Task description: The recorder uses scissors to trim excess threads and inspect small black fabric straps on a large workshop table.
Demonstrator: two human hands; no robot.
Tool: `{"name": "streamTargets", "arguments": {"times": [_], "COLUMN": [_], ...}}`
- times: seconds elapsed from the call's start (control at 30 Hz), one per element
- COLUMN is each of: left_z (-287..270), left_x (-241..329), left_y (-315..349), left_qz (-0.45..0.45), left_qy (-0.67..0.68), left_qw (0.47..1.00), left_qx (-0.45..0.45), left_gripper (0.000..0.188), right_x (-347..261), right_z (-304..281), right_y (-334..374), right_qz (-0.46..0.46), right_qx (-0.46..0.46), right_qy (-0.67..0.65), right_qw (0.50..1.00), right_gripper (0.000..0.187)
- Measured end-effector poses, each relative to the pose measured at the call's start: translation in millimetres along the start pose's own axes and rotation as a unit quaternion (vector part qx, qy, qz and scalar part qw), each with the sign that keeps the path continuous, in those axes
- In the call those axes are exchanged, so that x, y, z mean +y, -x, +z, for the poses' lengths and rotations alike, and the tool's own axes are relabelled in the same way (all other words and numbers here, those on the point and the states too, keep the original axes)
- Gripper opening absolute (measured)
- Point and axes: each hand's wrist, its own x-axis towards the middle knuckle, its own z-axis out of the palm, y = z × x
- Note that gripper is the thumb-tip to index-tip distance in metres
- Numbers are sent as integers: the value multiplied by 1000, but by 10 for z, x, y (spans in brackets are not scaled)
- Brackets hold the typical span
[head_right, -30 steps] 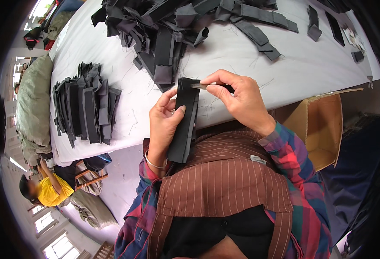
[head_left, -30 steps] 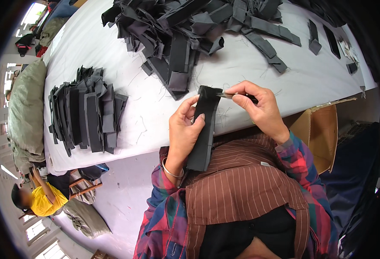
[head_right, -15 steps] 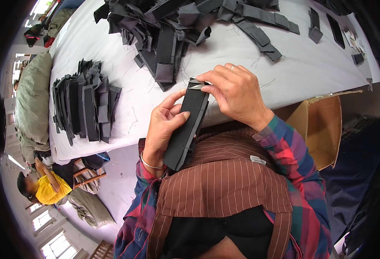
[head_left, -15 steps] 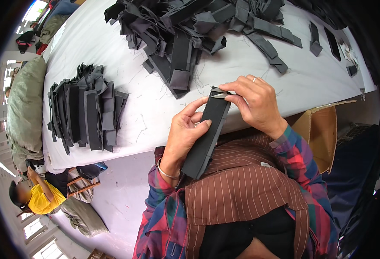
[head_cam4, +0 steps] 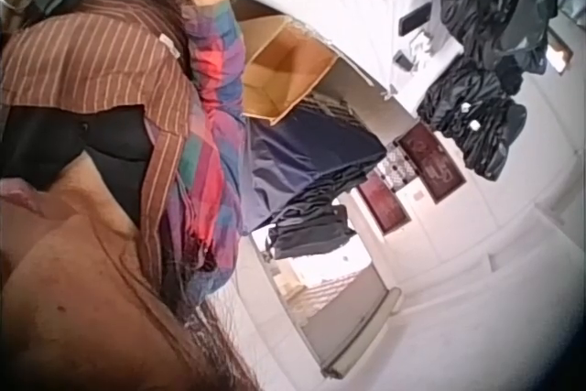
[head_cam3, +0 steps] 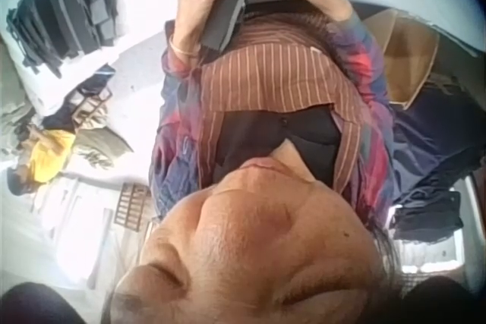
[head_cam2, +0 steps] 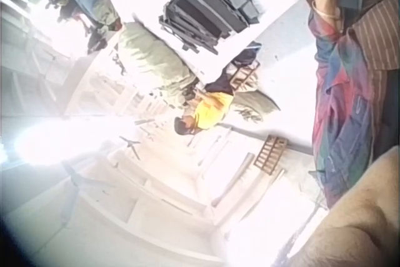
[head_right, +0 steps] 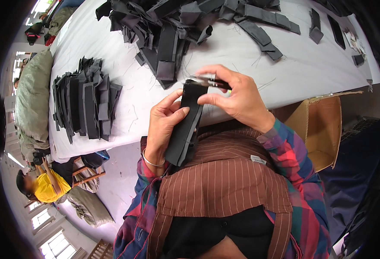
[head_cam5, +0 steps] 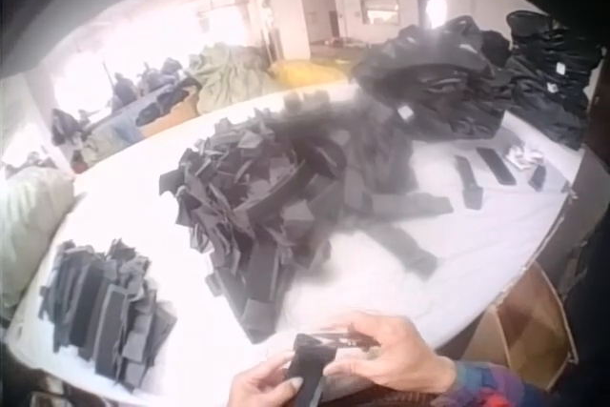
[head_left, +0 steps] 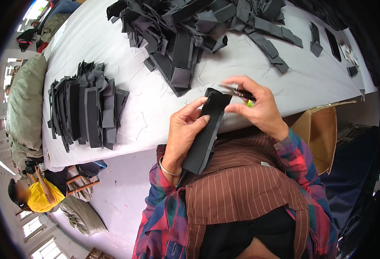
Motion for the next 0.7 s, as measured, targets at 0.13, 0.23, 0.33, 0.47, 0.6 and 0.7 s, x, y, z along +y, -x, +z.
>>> {"name": "streamTargets", "arguments": {"times": [0.13,0.23,0.33,0.47,0.6,0.7], "left_z": [71,6,159,62,112,80], "left_x": [-75,-173,-22,-136,-110,-97], "left_y": [-49,-83,-53,-41,-30,-18], "left_qz": [15,29,15,17,83,122], "left_qy": [36,68,159,93,103,62], "left_qw": [999,996,986,994,990,990], "left_qx": [31,47,45,53,45,31], "left_gripper": [31,22,28,38,48,55], "right_x": [84,139,165,169,157,-26], "right_z": [124,196,204,252,203,90], "right_y": [114,164,196,244,250,181], "right_qz": [-12,-144,-245,-279,-213,-79], "right_qx": [-22,20,31,31,-23,-43], "right_qy": [1,95,167,171,146,72], "right_qw": [1000,985,955,944,966,993], "right_gripper": [22,25,31,38,35,30]}}
